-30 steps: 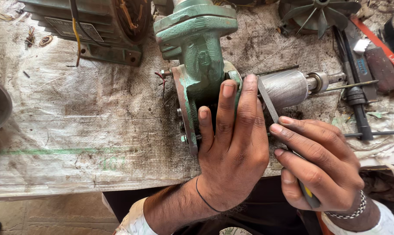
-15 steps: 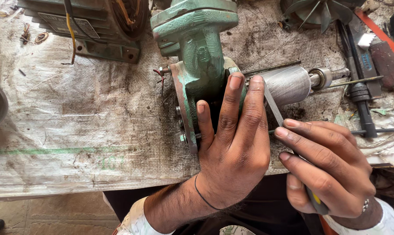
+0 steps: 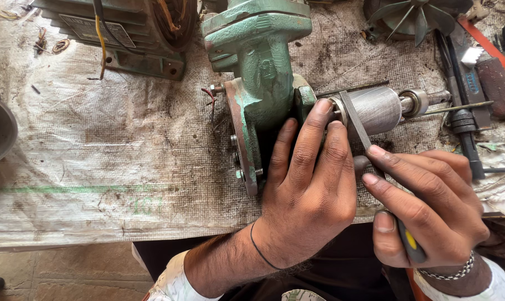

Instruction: The person holds a green pump assembly on a workbench and uses a flat file to file the cylindrical metal rotor shaft extending from it, steadying the pump with the other hand. They occasionally reposition the file and continue filing the rotating metal cylinder throughout the episode.

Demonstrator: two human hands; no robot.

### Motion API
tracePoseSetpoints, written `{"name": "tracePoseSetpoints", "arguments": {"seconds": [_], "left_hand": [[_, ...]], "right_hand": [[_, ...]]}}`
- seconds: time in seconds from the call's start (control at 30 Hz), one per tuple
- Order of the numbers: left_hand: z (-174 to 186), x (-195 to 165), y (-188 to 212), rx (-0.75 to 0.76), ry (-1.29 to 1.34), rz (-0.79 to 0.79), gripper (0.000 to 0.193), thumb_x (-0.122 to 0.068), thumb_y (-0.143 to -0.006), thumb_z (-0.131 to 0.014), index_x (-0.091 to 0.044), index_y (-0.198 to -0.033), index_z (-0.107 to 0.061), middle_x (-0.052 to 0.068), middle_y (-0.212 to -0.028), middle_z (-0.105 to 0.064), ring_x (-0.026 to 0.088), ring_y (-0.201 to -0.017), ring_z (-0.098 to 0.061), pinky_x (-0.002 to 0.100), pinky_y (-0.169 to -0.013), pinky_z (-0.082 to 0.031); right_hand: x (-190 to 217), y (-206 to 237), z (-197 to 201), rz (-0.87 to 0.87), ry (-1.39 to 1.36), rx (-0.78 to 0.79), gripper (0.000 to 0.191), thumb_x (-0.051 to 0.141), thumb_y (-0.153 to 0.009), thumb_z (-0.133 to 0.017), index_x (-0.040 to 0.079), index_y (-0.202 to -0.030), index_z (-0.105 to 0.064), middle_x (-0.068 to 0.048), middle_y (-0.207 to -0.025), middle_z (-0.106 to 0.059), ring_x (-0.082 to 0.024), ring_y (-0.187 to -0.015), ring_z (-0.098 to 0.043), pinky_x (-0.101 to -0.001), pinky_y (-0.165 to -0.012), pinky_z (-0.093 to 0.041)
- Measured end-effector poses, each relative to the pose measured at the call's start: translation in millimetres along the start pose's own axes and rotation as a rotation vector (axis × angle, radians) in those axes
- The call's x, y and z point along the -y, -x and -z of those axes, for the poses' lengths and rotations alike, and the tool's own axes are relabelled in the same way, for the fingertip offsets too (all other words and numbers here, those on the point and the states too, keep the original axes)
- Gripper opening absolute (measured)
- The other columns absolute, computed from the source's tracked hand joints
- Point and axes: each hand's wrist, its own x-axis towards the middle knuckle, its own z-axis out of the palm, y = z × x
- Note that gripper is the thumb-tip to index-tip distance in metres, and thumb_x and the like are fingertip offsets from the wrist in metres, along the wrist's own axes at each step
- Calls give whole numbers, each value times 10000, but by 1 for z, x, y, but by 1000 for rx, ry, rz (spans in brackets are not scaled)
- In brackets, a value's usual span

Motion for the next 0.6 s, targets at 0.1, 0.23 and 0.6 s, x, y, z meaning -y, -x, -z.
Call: {"name": "tracePoseSetpoints", "arguments": {"seconds": [0.1,0.23,0.6], "left_hand": [[1,0,-5,5,19,3,210,-4,-989,-690,99,-1154,-767,178,-1290,-668,340,-1444,-529,512,-1263,-394],[18,3,-18,26,54,-4,270,-43,-948,-685,98,-1166,-759,184,-1314,-668,347,-1416,-540,486,-1221,-409],[89,79,-15,107,220,458,206,-77,-1018,-669,7,-1206,-676,181,-1121,-728,325,-999,-728,424,-874,-571]], "right_hand": [[-2,2,-1,-8,14,4,234,164,-907,-601,8,-1047,-705,-248,-1164,-725,-351,-977,-738,-484,-917,-544],[-5,5,-2,-3,12,-13,251,166,-890,-604,-6,-1037,-713,-258,-1147,-725,-344,-931,-735,-485,-898,-546],[-9,10,-3,-1,-6,-13,240,185,-950,-591,16,-1066,-716,-237,-1172,-729,-314,-943,-744,-435,-883,-578]]}}
